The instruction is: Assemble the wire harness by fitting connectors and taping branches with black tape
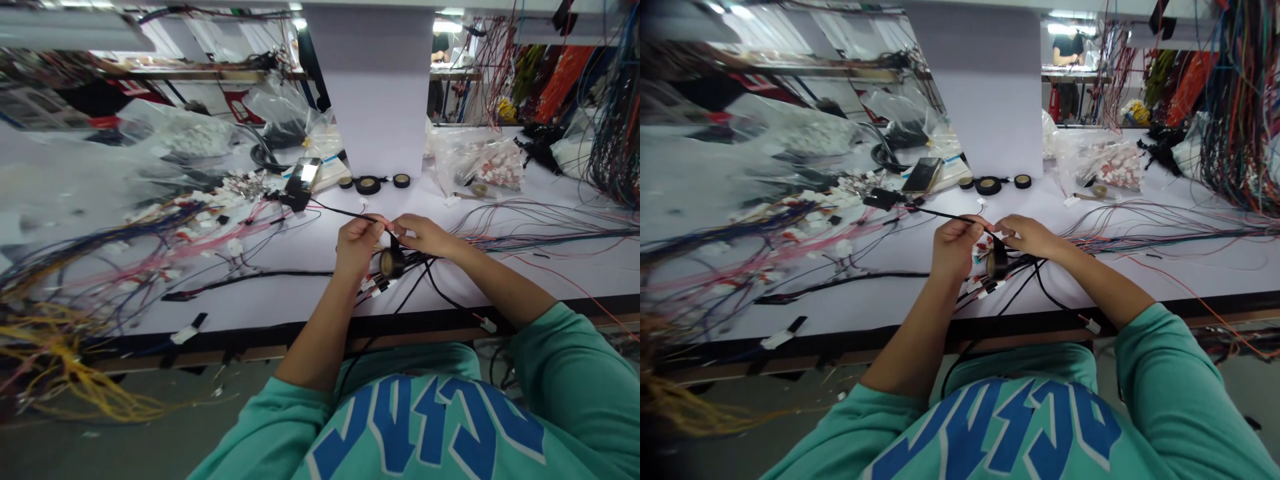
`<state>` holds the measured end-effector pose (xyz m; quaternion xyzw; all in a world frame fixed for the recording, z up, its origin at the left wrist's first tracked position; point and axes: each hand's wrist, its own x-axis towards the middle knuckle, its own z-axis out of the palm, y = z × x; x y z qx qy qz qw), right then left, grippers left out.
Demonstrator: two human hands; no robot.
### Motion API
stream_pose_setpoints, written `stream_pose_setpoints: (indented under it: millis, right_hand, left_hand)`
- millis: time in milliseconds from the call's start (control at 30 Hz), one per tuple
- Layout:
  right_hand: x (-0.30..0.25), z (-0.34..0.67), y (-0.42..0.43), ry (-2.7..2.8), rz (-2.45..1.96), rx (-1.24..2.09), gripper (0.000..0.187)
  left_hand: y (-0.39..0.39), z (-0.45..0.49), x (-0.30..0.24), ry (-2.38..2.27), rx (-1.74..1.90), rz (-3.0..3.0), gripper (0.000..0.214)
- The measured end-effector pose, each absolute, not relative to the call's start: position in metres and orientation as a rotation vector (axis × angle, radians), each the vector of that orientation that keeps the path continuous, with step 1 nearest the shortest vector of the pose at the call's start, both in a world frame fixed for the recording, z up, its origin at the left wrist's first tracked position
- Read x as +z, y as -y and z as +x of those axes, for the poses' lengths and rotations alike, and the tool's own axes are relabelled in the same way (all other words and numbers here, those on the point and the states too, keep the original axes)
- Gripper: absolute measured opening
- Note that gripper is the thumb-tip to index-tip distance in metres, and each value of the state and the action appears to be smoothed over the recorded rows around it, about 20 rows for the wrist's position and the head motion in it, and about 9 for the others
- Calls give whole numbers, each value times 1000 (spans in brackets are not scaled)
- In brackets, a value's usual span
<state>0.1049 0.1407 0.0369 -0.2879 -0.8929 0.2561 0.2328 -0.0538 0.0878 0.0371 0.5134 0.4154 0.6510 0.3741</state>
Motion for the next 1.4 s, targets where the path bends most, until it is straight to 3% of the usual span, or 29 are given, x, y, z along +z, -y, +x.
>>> stream_pose_setpoints:
  millis: [133, 233, 467, 667, 867, 933, 1033, 1200, 1300, 1400]
  right_hand:
    - [27, 111, -131, 2070, -853, 1438, 29]
    - [25, 116, -126, 1846, -820, 1688, 36]
    - [15, 108, -129, 1616, -950, 1658, 28]
    - [17, 103, -126, 1580, -1004, 1616, 19]
    - [19, 112, -130, 1874, -962, 1602, 15]
    - [22, 119, -130, 2105, -952, 1415, 26]
    - [30, 127, -121, 2457, -840, 714, 44]
    - [44, 126, -88, 2791, -370, -250, 33]
    - [45, 125, -73, 2838, -275, -483, 28]
    - [44, 131, -66, 2818, -444, -410, 23]
  left_hand:
    - [-93, -51, 33, -996, 1683, 1139, 20]
    - [-95, -49, 30, -892, 1605, 984, 31]
    - [-94, -44, 22, -1089, 1541, 933, 38]
    - [-88, -45, 17, -1444, 1339, 1397, 20]
    - [-92, -45, 22, -1280, 1330, 1094, 14]
    - [-92, -45, 25, -1258, 1321, 1019, 15]
    - [-91, -44, 30, -1271, 1314, 966, 18]
    - [-90, -45, 33, -1217, 1281, 918, 19]
    - [-91, -48, 35, -1139, 1181, 902, 18]
    - [-92, -53, 38, -1088, 1107, 921, 18]
